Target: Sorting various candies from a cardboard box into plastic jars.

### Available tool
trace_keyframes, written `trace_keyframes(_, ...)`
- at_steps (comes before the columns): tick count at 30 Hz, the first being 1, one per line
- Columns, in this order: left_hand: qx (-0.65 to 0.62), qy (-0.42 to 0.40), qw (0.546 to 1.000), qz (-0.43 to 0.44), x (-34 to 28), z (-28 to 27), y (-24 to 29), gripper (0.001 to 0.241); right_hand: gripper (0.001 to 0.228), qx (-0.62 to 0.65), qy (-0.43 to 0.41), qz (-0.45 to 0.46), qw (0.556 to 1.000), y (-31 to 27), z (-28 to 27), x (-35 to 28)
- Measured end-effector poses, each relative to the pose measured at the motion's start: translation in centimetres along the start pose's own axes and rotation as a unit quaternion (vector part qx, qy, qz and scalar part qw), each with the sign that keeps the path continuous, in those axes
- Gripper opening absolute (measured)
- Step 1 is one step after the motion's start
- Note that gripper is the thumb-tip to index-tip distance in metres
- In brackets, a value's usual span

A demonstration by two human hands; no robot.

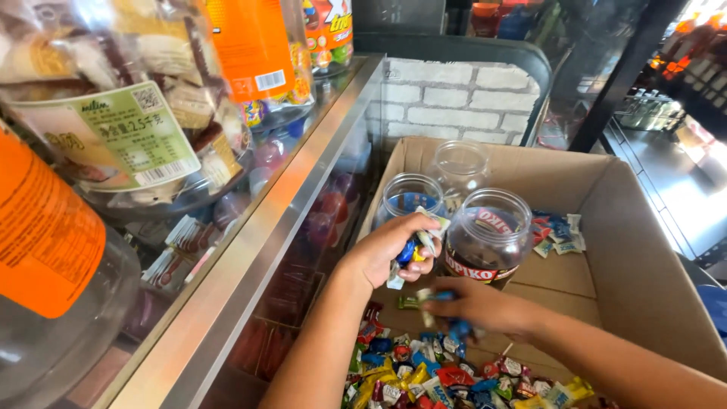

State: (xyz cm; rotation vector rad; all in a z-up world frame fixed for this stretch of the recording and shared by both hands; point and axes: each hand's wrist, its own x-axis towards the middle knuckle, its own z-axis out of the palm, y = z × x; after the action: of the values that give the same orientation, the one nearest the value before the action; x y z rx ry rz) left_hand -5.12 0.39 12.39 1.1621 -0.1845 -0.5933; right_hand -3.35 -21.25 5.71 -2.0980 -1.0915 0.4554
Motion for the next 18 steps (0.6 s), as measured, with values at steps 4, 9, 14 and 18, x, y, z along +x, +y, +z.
trace_keyframes(4, -0.111, 0.024, 0.993, 0.024, 0.9, 2.4, -0.4, 0.021, 0.031, 0.385, 0.019, 0.348, 0.855, -7.4, -6.5, -7.6)
trace_keyframes(9, -0.128, 0.021, 0.992, -0.005, 4.7, 7.5, -0.7, 0.015, 0.038, 0.350, 0.170, 0.346, 0.854, -4.1, -13.0, -10.9)
trace_keyframes(14, -0.042, 0.071, 0.995, -0.046, 16.1, 12.0, -5.0, 0.020, 0.031, 0.318, 0.311, 0.355, 0.822, 10.1, -20.3, -7.0)
trace_keyframes(18, 0.055, 0.205, 0.977, -0.036, 26.0, 16.1, -6.8, 0.027, 0.029, 0.326, 0.330, 0.337, 0.819, 24.6, -23.8, -2.6)
